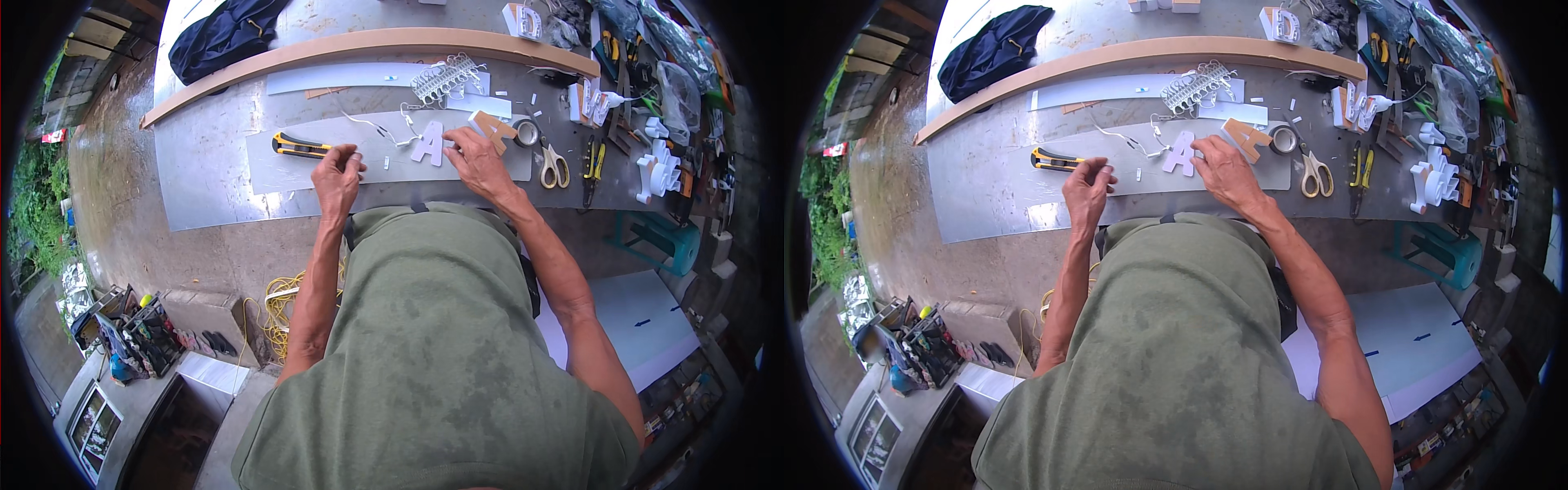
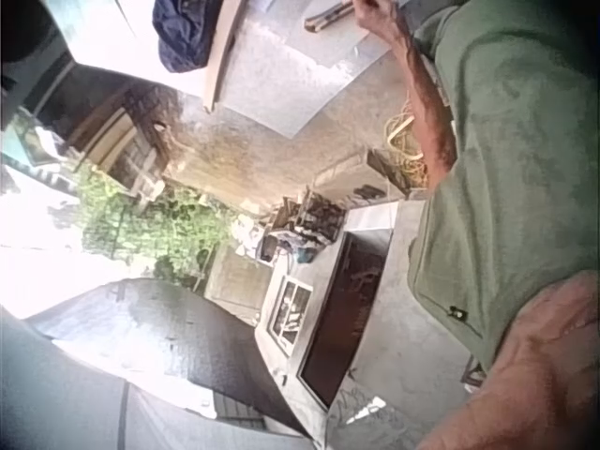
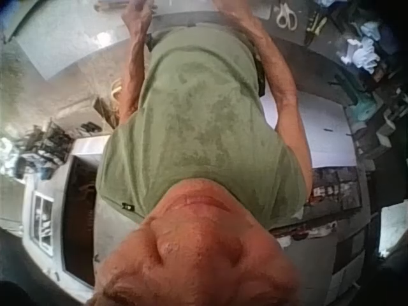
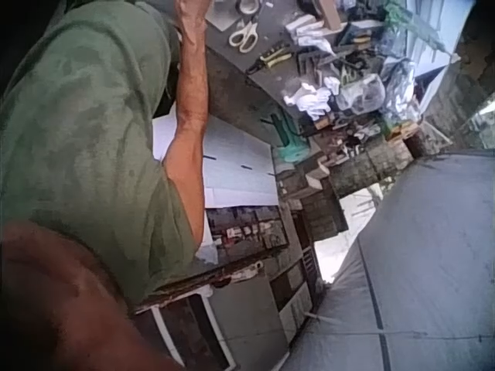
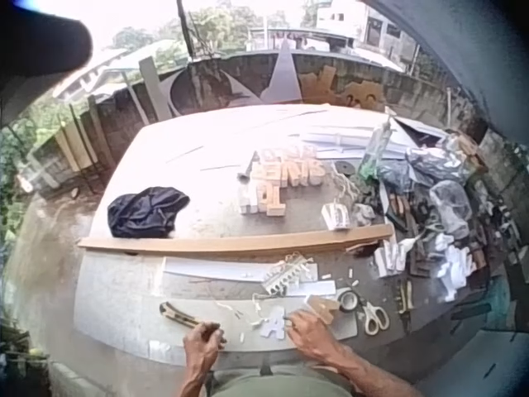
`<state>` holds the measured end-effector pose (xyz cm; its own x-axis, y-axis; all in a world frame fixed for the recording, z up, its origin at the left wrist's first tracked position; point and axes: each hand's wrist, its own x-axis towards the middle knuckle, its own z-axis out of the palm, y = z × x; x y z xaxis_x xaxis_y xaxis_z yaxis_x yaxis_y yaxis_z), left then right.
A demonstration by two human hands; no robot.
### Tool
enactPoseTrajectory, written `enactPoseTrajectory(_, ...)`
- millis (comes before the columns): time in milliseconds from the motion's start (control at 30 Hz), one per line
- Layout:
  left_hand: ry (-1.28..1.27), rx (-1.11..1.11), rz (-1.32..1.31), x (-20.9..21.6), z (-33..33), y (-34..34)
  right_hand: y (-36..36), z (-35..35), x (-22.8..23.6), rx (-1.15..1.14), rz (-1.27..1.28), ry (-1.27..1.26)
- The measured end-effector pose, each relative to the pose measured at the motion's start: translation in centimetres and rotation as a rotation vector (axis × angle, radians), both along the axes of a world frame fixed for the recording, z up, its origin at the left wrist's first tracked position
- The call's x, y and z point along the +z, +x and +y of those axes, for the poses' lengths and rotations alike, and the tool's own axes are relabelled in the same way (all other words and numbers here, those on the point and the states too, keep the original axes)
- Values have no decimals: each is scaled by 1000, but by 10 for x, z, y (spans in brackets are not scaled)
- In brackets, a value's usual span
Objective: Installing LED modules or wiring inside channel letters for a sign.
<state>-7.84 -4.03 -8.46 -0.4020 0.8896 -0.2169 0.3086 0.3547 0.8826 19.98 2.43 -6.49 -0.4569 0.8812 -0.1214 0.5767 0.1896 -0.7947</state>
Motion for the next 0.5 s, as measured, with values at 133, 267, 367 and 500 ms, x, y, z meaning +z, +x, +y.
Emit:
enactPoseTrajectory(133,-207,-39,-424,9,9,9,-24,10,-4,-25,12,-37)
enactPoseTrajectory(267,-421,-280,-342,3,34,10,-46,7,-18,-81,-54,60)
enactPoseTrajectory(367,-254,-472,-284,-8,47,9,-52,8,-25,-85,-122,1)
enactPoseTrajectory(500,-138,-637,-172,-12,57,10,-51,11,-38,-138,-95,-7)
